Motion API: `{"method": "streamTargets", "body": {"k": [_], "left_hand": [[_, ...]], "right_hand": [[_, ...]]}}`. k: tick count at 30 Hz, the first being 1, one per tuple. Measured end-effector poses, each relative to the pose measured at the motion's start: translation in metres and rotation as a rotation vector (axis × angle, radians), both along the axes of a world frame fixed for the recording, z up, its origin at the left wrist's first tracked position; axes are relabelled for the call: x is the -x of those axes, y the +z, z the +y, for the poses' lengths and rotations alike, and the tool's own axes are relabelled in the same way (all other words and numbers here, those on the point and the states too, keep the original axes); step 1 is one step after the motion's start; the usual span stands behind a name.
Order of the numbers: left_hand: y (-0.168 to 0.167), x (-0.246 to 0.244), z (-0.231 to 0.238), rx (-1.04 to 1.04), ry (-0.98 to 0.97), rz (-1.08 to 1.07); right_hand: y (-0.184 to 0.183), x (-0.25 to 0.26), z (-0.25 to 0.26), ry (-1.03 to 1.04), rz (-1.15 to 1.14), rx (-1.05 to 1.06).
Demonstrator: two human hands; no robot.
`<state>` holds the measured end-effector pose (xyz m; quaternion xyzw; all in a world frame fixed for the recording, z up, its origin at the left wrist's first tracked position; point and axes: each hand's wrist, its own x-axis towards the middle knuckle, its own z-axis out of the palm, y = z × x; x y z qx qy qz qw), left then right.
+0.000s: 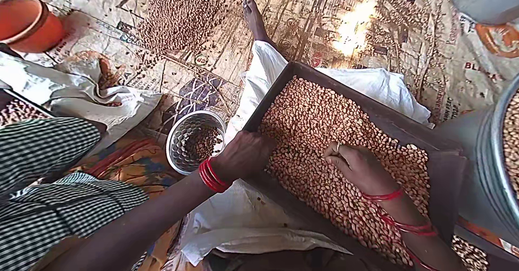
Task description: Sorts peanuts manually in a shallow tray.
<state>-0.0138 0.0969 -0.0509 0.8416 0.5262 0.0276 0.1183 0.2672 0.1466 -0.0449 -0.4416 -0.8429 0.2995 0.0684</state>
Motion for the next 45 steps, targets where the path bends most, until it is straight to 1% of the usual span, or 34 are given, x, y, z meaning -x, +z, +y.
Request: {"method": "streamTargets", "body": {"k": [2,3,4,6,7,8,9,11,12,14,16,17,18,19,20,21,22,23,25,28,30,33,36,38,39,40,41,43,45], "left_hand": [[0.003,0.009,0.005,-0.039,0.051,-0.381],[0.007,0.012,0.008,0.027,0.134,-0.607],[0.010,0.012,0.009,0.142,0.251,-0.841],[0.015,0.010,0.007,0.428,0.504,-1.206],[0.018,0.010,0.003,0.566,0.605,-1.324],[0.021,0.013,-0.001,0.671,0.650,-1.390],[0.023,0.018,-0.004,0.735,0.644,-1.418],[0.028,0.029,-0.014,0.743,0.634,-1.445],[0.032,0.035,-0.019,0.702,0.646,-1.455],[0.040,0.045,-0.027,0.562,0.733,-1.433],[0.043,0.056,-0.035,0.415,0.833,-1.357],[0.045,0.061,-0.036,0.365,0.869,-1.322],[0.045,0.064,-0.037,0.336,0.889,-1.295],[0.044,0.066,-0.037,0.322,0.882,-1.274],[0.043,0.067,-0.036,0.316,0.846,-1.252],[0.042,0.065,-0.035,0.307,0.790,-1.230],[0.041,0.063,-0.034,0.308,0.710,-1.210],[0.039,0.060,-0.033,0.313,0.617,-1.209],[0.039,0.054,-0.029,0.305,0.488,-1.181],[0.043,0.049,-0.025,0.272,0.450,-1.106],[0.040,0.049,-0.021,0.266,0.477,-1.073],[0.030,0.050,-0.017,0.282,0.483,-1.049],[0.026,0.047,-0.014,0.288,0.470,-1.090],[0.027,0.046,-0.013,0.282,0.479,-1.099],[0.027,0.046,-0.012,0.261,0.487,-1.059],[0.027,0.045,-0.011,0.217,0.482,-0.965],[0.026,0.044,-0.009,0.152,0.465,-0.816],[0.025,0.037,-0.004,0.000,0.384,-0.473],[0.017,0.031,0.001,-0.123,0.245,-0.197]], "right_hand": [[0.010,0.012,0.010,0.050,0.075,-0.094],[0.017,0.022,0.014,0.082,0.153,-0.126],[0.027,0.035,0.016,0.121,0.236,-0.126],[0.045,0.069,0.021,0.221,0.352,-0.127],[0.048,0.086,0.024,0.246,0.360,-0.154],[0.045,0.102,0.028,0.254,0.339,-0.186],[0.035,0.115,0.033,0.255,0.299,-0.209],[0.004,0.132,0.035,0.277,0.192,-0.190],[-0.008,0.133,0.031,0.303,0.116,-0.117],[-0.009,0.119,0.019,0.415,-0.107,0.091],[0.006,0.083,0.015,0.542,-0.280,0.276],[0.016,0.060,0.019,0.570,-0.326,0.308],[0.025,0.039,0.024,0.560,-0.324,0.278],[0.032,0.025,0.026,0.503,-0.271,0.198],[0.031,0.022,0.023,0.432,-0.154,0.037],[0.023,0.033,0.018,0.376,0.003,-0.151],[0.012,0.054,0.010,0.351,0.147,-0.262],[0.002,0.079,-0.002,0.348,0.256,-0.296],[-0.019,0.121,-0.026,0.385,0.348,-0.321],[-0.047,0.149,-0.041,0.422,0.265,-0.448],[-0.051,0.152,-0.042,0.421,0.194,-0.548],[-0.051,0.150,-0.042,0.440,0.144,-0.609],[-0.050,0.154,-0.043,0.404,0.111,-0.589],[-0.044,0.156,-0.046,0.365,0.046,-0.491],[-0.040,0.158,-0.047,0.348,0.010,-0.440],[-0.036,0.158,-0.048,0.337,-0.025,-0.401],[-0.033,0.158,-0.048,0.325,-0.047,-0.385],[-0.034,0.158,-0.050,0.290,-0.047,-0.427],[-0.037,0.158,-0.052,0.245,-0.041,-0.508]]}}
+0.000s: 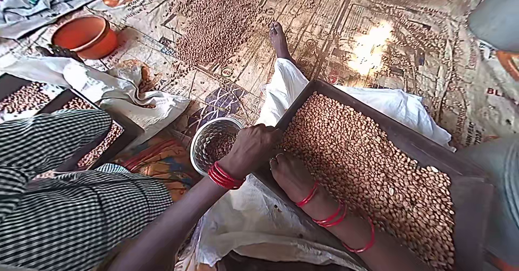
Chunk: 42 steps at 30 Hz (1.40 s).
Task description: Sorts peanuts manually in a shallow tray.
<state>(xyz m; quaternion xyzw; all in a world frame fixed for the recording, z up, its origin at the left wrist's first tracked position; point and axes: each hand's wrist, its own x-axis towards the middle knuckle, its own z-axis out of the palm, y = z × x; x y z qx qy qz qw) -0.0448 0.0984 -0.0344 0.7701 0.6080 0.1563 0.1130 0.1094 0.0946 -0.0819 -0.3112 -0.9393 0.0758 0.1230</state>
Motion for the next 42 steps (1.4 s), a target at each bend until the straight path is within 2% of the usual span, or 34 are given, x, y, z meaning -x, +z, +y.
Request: {"method": "streamTargets", "body": {"k": [3,6,9,14,16,18,21,23,25,27,29,30,32,34,35,38,40,42], "left_hand": [[-0.014,-0.007,0.011,-0.111,-0.188,0.253],[-0.013,-0.018,0.020,-0.038,-0.289,0.429],[-0.008,-0.029,0.023,0.071,-0.319,0.521],[-0.012,-0.028,0.018,0.028,-0.307,0.500],[-0.011,-0.030,0.018,0.062,-0.321,0.527],[-0.008,-0.033,0.018,0.107,-0.332,0.553],[-0.004,-0.033,0.017,0.151,-0.322,0.532],[-0.006,-0.023,0.021,0.080,-0.273,0.329],[0.005,-0.009,0.026,0.019,-0.167,-0.016],[0.016,0.005,0.030,0.073,-0.028,-0.491],[0.016,0.010,0.028,0.228,0.077,-1.027],[0.014,0.010,0.027,0.303,0.123,-1.171],[0.006,0.006,0.020,0.403,0.179,-1.251],[0.001,0.002,0.015,0.451,0.192,-1.145],[0.001,0.000,0.014,0.439,0.168,-1.000],[0.010,-0.007,0.012,0.297,0.018,-0.297],[0.007,-0.019,0.007,0.202,-0.043,0.018],[0.003,-0.030,0.004,0.173,-0.072,0.230]], "right_hand": [[-0.005,-0.001,-0.002,-0.061,0.070,-0.062],[-0.012,-0.007,0.001,-0.041,0.142,-0.099],[0.006,-0.032,0.006,-0.006,0.081,0.133],[0.030,-0.108,0.055,-0.252,0.298,0.600],[0.029,-0.116,0.068,-0.305,0.267,0.739],[0.022,-0.101,0.063,-0.256,0.189,0.607],[-0.003,-0.068,0.042,-0.165,0.115,0.146],[-0.004,-0.057,0.034,-0.180,0.019,0.064],[0.005,-0.057,0.036,-0.206,-0.061,0.166],[0.015,-0.062,0.044,-0.224,-0.139,0.320],[0.019,-0.070,0.051,-0.224,-0.140,0.404],[0.019,-0.074,0.054,-0.233,-0.110,0.413],[0.017,-0.079,0.059,-0.237,-0.029,0.370],[0.015,-0.077,0.057,-0.229,-0.004,0.317],[0.011,-0.074,0.053,-0.211,-0.006,0.255],[0.001,-0.058,0.040,-0.191,-0.064,0.048],[-0.002,-0.050,0.036,-0.196,-0.095,-0.029],[-0.004,-0.046,0.036,-0.199,-0.094,-0.073]]}}
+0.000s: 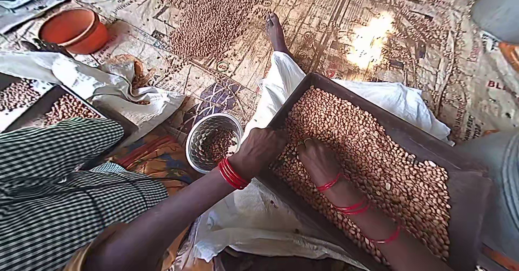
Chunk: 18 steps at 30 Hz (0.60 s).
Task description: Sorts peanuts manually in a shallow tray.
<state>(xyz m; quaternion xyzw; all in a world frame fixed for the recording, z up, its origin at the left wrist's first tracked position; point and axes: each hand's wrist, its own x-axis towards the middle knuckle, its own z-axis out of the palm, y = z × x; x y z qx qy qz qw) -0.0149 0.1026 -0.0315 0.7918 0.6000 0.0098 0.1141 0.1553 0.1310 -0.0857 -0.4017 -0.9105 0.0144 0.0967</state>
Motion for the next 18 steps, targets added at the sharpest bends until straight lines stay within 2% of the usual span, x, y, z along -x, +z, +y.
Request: {"method": "streamTargets", "body": {"k": [3,4,6,7,11,13,15,18], "left_hand": [[-0.002,-0.014,-0.002,0.081,-0.016,0.164],[-0.002,-0.018,-0.002,0.107,-0.009,0.197],[0.000,-0.023,-0.001,0.177,0.002,0.247],[0.000,-0.024,-0.001,0.194,0.001,0.265],[-0.003,-0.025,-0.004,0.196,-0.010,0.273],[-0.001,-0.026,-0.003,0.242,-0.014,0.288],[0.001,-0.027,0.001,0.302,-0.043,0.296],[0.006,-0.025,0.004,0.371,-0.096,0.321]], "right_hand": [[0.003,-0.001,0.000,0.002,-0.035,0.048],[0.008,-0.003,0.002,-0.005,-0.071,0.150],[0.027,-0.012,0.017,-0.045,-0.113,0.500],[0.033,-0.021,0.026,-0.070,-0.055,0.656],[0.032,-0.072,0.043,-0.145,0.684,1.011],[0.034,-0.084,0.045,-0.133,0.884,1.195],[0.033,-0.081,0.042,-0.127,0.822,1.207],[0.027,-0.054,0.035,-0.126,0.549,1.029]]}}
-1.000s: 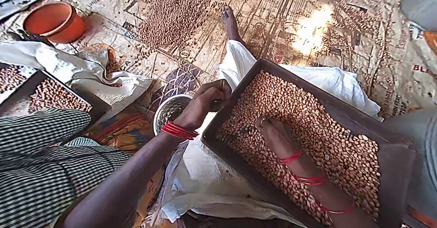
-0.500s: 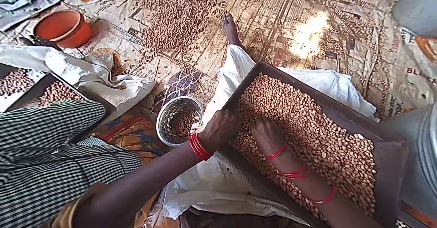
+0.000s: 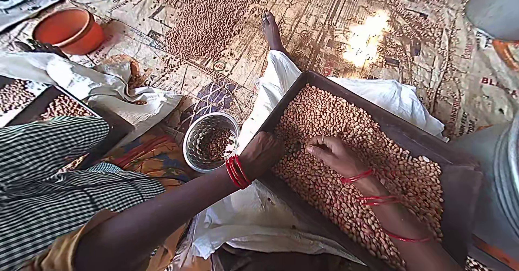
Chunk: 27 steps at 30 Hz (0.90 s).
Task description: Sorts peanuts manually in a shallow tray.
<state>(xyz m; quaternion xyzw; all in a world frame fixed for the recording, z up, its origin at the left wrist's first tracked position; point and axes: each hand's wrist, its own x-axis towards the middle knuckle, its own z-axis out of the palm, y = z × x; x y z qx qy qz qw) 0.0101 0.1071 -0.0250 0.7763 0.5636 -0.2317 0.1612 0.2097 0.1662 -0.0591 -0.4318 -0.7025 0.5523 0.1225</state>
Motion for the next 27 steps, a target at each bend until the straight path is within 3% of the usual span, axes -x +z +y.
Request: {"method": "streamTargets", "body": {"k": [5,9,13,20,24,27], "left_hand": [[0.000,0.002,-0.001,-0.044,-0.021,-0.001],[0.014,0.044,-0.001,-0.487,0.010,-0.395],[0.040,0.078,-0.005,-0.580,0.207,-0.702],[0.001,0.066,-0.031,-0.480,0.223,-0.525],[0.000,0.066,-0.034,-0.538,0.199,-0.454],[0.002,0.064,-0.038,-0.559,0.183,-0.435]], "right_hand": [[0.001,0.035,-0.003,0.114,-0.239,-0.148],[-0.001,0.051,-0.005,0.163,-0.290,-0.293],[-0.011,0.078,-0.022,0.240,-0.310,-0.604],[-0.018,0.097,-0.051,0.283,-0.438,-1.020],[-0.011,0.098,-0.054,0.410,-0.474,-0.947],[0.006,0.099,-0.039,0.584,-0.574,-0.613]]}}
